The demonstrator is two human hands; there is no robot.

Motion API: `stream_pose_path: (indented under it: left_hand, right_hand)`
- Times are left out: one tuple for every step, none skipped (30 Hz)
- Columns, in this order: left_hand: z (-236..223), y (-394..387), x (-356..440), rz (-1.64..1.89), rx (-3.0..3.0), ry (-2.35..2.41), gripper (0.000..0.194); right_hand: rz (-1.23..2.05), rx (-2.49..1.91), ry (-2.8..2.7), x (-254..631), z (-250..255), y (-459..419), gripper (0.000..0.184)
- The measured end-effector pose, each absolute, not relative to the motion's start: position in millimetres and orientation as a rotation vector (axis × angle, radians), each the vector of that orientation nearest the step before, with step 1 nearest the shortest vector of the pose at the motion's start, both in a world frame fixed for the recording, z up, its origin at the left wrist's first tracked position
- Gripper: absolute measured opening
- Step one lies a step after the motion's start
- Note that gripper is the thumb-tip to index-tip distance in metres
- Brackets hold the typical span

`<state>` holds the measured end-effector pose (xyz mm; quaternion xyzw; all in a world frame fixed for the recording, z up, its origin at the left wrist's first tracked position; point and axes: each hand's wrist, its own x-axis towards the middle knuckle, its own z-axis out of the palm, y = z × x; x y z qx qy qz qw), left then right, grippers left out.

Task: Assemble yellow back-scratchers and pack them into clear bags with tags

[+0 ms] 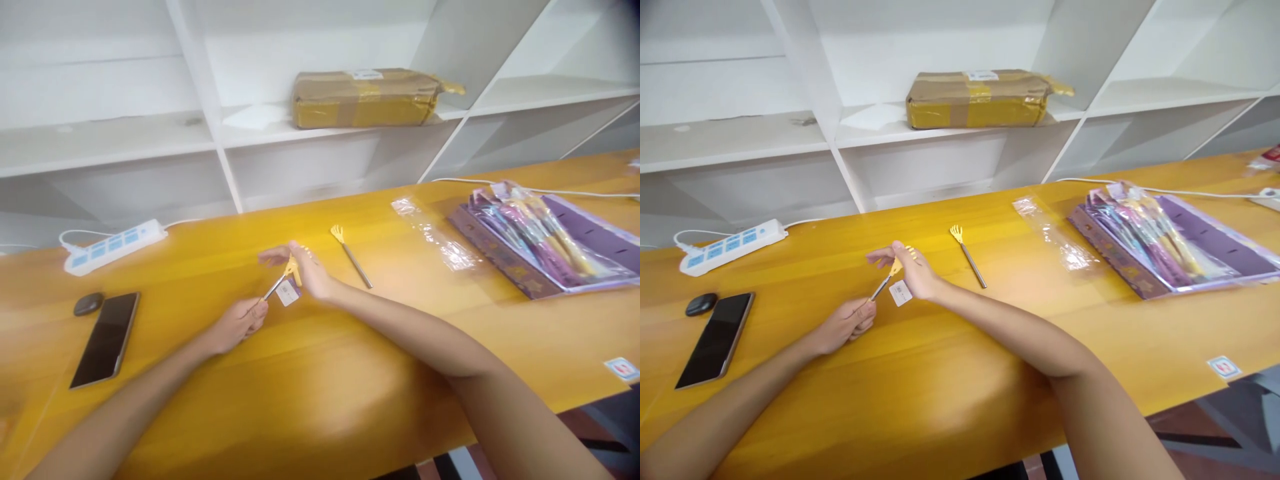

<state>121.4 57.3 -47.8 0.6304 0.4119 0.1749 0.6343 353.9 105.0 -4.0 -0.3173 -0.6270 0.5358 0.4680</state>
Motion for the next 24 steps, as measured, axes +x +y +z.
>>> stream_pose_path:
  left_hand:
    - [-48.7, 57.6, 121.0, 0.401, 1.431, 0.946, 0.052]
    - [-49.4, 57.7, 120.8, 0.401, 1.420, 0.952, 0.052]
    - [-49.9, 57.8, 120.6, 0.401, 1.410, 0.956, 0.052]
    - [-50.1, 57.8, 120.4, 0.400, 1.400, 0.961, 0.052]
    - [-50.1, 57.6, 120.4, 0.399, 1.392, 0.965, 0.052]
    - [-49.9, 57.3, 120.4, 0.395, 1.388, 0.969, 0.052]
    - [-49.6, 56.9, 120.4, 0.391, 1.392, 0.971, 0.053]
    - [-49.3, 56.4, 120.5, 0.387, 1.407, 0.973, 0.053]
    - [-49.0, 55.8, 120.6, 0.384, 1.434, 0.977, 0.054]
    - [-48.6, 55.4, 120.8, 0.381, 1.467, 0.981, 0.054]
    - [-48.4, 55.0, 121.0, 0.379, 1.500, 0.985, 0.054]
    - [-48.2, 54.7, 121.3, 0.378, 1.528, 0.990, 0.054]
    - [-48.2, 54.7, 121.7, 0.378, 1.548, 0.998, 0.054]
    - [-48.2, 54.8, 122.1, 0.381, 1.561, 1.007, 0.054]
    - [-48.4, 55.1, 122.4, 0.385, 1.568, 1.014, 0.055]
    - [-48.6, 55.6, 122.7, 0.390, 1.569, 1.020, 0.055]
    - [-48.9, 56.2, 122.8, 0.394, 1.564, 1.022, 0.055]
    - [-49.2, 56.8, 122.8, 0.397, 1.551, 1.022, 0.056]
    - [-49.5, 57.5, 122.5, 0.395, 1.532, 1.021, 0.056]
    - [-49.7, 58.1, 122.1, 0.390, 1.510, 1.020, 0.056]
    - [-49.8, 58.6, 121.6, 0.380, 1.486, 1.019, 0.055]
    - [-49.8, 59.0, 121.2, 0.369, 1.467, 1.020, 0.055]
    - [-49.7, 59.3, 120.8, 0.360, 1.456, 1.022, 0.055]
    - [-49.3, 59.5, 120.6, 0.350, 1.457, 1.024, 0.055]
  right_hand:
    - [1.326, -0.780, -1.519, 354.5, -3.3, 106.1, 0.084]
    - [1.333, -0.783, -1.499, 354.9, -2.7, 106.8, 0.085]
    - [1.338, -0.789, -1.483, 355.0, -2.2, 107.1, 0.087]
    - [1.343, -0.797, -1.472, 354.8, -1.9, 107.1, 0.088]
    - [1.351, -0.800, -1.465, 354.3, -1.9, 106.7, 0.089]
    - [1.366, -0.794, -1.463, 353.5, -2.4, 106.0, 0.089]
    - [1.383, -0.775, -1.463, 352.3, -3.2, 105.2, 0.089]
    - [1.400, -0.746, -1.466, 350.9, -4.5, 104.1, 0.088]
    - [1.410, -0.711, -1.471, 349.3, -6.0, 103.1, 0.086]
    - [1.412, -0.680, -1.477, 347.6, -7.6, 102.1, 0.085]
    - [1.406, -0.658, -1.480, 346.1, -9.2, 101.2, 0.085]
    - [1.391, -0.648, -1.477, 344.7, -10.5, 100.5, 0.086]
    - [1.370, -0.645, -1.469, 343.6, -11.6, 99.8, 0.087]
    - [1.345, -0.645, -1.455, 342.7, -12.5, 99.4, 0.088]
    - [1.321, -0.642, -1.436, 342.2, -13.0, 99.2, 0.088]
    - [1.302, -0.637, -1.416, 342.0, -13.3, 99.5, 0.088]
    - [1.295, -0.628, -1.397, 342.4, -13.1, 100.5, 0.087]
    - [1.300, -0.621, -1.377, 343.6, -12.3, 102.4, 0.086]
    - [1.311, -0.617, -1.355, 346.1, -10.5, 105.7, 0.085]
    - [1.321, -0.618, -1.327, 350.2, -7.5, 110.5, 0.085]
    - [1.329, -0.623, -1.298, 356.4, -2.9, 116.9, 0.085]
    - [1.334, -0.632, -1.267, 365.2, 3.5, 124.8, 0.085]
    - [1.332, -0.641, -1.232, 376.8, 11.9, 133.6, 0.086]
    - [1.324, -0.651, -1.196, 391.5, 22.2, 142.8, 0.086]
